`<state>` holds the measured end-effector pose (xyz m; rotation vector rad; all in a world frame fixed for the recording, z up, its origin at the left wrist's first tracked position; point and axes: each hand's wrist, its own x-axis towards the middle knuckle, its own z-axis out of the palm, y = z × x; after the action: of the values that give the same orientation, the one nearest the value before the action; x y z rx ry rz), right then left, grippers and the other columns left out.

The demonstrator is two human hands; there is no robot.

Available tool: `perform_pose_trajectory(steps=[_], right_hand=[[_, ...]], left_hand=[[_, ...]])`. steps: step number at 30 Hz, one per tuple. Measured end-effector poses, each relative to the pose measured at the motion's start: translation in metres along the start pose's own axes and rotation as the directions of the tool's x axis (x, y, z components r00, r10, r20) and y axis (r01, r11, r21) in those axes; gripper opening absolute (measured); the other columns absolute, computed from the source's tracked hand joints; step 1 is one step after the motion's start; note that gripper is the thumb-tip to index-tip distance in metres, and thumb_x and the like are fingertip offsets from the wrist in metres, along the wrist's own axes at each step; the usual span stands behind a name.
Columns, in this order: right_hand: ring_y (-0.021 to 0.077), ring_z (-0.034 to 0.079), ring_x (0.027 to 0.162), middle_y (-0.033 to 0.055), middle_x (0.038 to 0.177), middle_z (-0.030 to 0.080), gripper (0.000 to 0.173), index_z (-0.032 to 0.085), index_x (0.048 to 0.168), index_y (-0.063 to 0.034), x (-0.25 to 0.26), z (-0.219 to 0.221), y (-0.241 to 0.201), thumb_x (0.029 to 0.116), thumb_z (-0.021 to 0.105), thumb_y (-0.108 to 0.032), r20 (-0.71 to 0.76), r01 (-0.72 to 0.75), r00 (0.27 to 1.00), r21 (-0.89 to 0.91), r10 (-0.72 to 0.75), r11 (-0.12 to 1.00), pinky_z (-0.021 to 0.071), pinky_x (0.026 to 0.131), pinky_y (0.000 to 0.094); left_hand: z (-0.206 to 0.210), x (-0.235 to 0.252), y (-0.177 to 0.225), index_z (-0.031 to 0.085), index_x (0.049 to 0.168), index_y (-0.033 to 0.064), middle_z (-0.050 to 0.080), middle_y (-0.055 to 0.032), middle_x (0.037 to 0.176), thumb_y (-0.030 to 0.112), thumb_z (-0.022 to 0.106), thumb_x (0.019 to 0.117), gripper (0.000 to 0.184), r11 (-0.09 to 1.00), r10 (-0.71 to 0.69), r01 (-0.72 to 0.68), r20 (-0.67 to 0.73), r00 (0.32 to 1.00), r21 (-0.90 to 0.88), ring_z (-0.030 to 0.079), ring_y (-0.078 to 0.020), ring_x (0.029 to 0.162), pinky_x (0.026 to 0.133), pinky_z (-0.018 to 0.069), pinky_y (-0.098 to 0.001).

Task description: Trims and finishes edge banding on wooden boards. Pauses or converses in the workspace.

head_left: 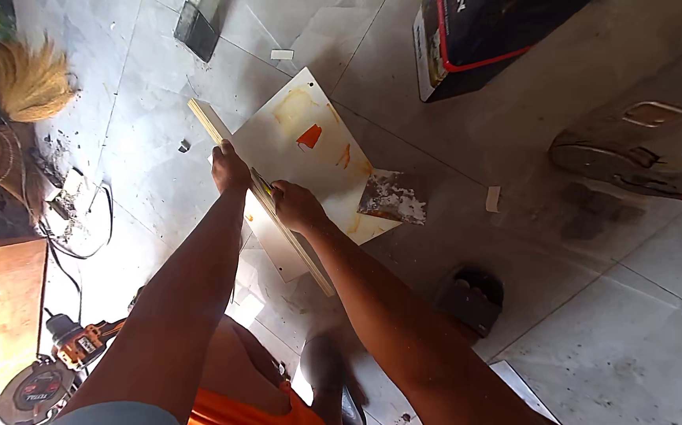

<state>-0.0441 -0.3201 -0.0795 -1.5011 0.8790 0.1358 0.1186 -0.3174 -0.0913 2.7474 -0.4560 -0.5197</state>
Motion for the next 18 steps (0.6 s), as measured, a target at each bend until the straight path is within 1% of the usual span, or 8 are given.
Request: perform_pose_trajectory(steps=[4, 8, 11, 13, 15, 18], right_hand=[[0.0325, 0.064, 0.123, 0.0167, 0.128, 0.068, 0.041, 0.06, 0.14, -0.0086, 0.018, 0.001, -0.012, 0.1134, 0.033, -0.025, -0.007, 0.002, 1.0, -0.017, -0.002, 1.0, 0.0502, 0.102, 0.0544], [0.0324, 0.062, 0.127, 0.0175, 0.132, 0.066, 0.042, 0.058, 0.141, -0.0073, 0.027, -0.004, -0.021, 0.1137, 0.032, -0.024, 0.022, -0.014, 1.0, -0.017, 0.014, 1.0, 0.0485, 0.105, 0.0543], [0.0327, 0.061, 0.127, 0.018, 0.132, 0.066, 0.042, 0.059, 0.14, -0.0059, 0.031, -0.008, -0.025, 0.1136, 0.032, -0.023, 0.038, -0.017, 0.999, -0.031, 0.019, 0.999, 0.0481, 0.105, 0.0537], [0.0331, 0.062, 0.126, 0.0182, 0.131, 0.067, 0.041, 0.061, 0.137, -0.0059, 0.032, -0.01, -0.025, 0.1134, 0.032, -0.022, 0.042, -0.024, 0.999, -0.042, 0.026, 0.999, 0.0486, 0.104, 0.0542], [0.0333, 0.063, 0.125, 0.0178, 0.129, 0.067, 0.04, 0.062, 0.135, -0.0067, 0.033, -0.01, -0.025, 0.1132, 0.033, -0.023, 0.041, -0.042, 0.998, -0.048, 0.044, 0.998, 0.0495, 0.102, 0.0549], [0.0328, 0.063, 0.125, 0.0179, 0.129, 0.067, 0.039, 0.062, 0.135, -0.0072, 0.029, -0.011, -0.028, 0.1131, 0.033, -0.023, 0.061, -0.065, 0.996, -0.055, 0.069, 0.996, 0.0498, 0.102, 0.0544]], left_hand=[[0.0, 0.001, 0.001, 0.057, 0.135, 0.0055, 0.063, -0.0195, 0.134, 0.042, 0.019, 0.1135, 0.057, 1.0, -0.007, 0.007, -0.003, 1.0, -0.001, 0.058, -0.032, 0.129, 0.106, 0.0442, -0.0568], [-0.001, 0.0, 0.002, 0.056, 0.136, 0.0047, 0.063, -0.0194, 0.135, 0.041, 0.019, 0.1136, 0.056, 1.0, -0.011, 0.011, 0.008, 1.0, -0.007, 0.058, -0.0325, 0.13, 0.107, 0.0435, -0.057], [-0.001, 0.0, 0.003, 0.055, 0.137, 0.0039, 0.062, -0.0201, 0.136, 0.04, 0.019, 0.1136, 0.056, 1.0, -0.014, 0.014, 0.019, 1.0, -0.001, 0.058, -0.0321, 0.13, 0.107, 0.0434, -0.0563], [-0.001, 0.0, 0.002, 0.054, 0.138, 0.0031, 0.062, -0.021, 0.136, 0.041, 0.019, 0.1137, 0.057, 1.0, -0.009, 0.009, 0.026, 1.0, -0.008, 0.058, -0.0331, 0.13, 0.107, 0.0433, -0.0563], [-0.002, 0.0, 0.001, 0.052, 0.142, 0.0023, 0.06, -0.0215, 0.139, 0.04, 0.019, 0.1136, 0.058, 1.0, 0.006, -0.006, 0.035, 0.999, -0.009, 0.056, -0.0333, 0.132, 0.11, 0.0421, -0.056], [-0.001, 0.001, 0.0, 0.052, 0.142, 0.0028, 0.06, -0.0204, 0.14, 0.041, 0.018, 0.1136, 0.058, 1.0, 0.01, -0.009, 0.025, 1.0, -0.011, 0.055, -0.0316, 0.133, 0.11, 0.0418, -0.0546]])
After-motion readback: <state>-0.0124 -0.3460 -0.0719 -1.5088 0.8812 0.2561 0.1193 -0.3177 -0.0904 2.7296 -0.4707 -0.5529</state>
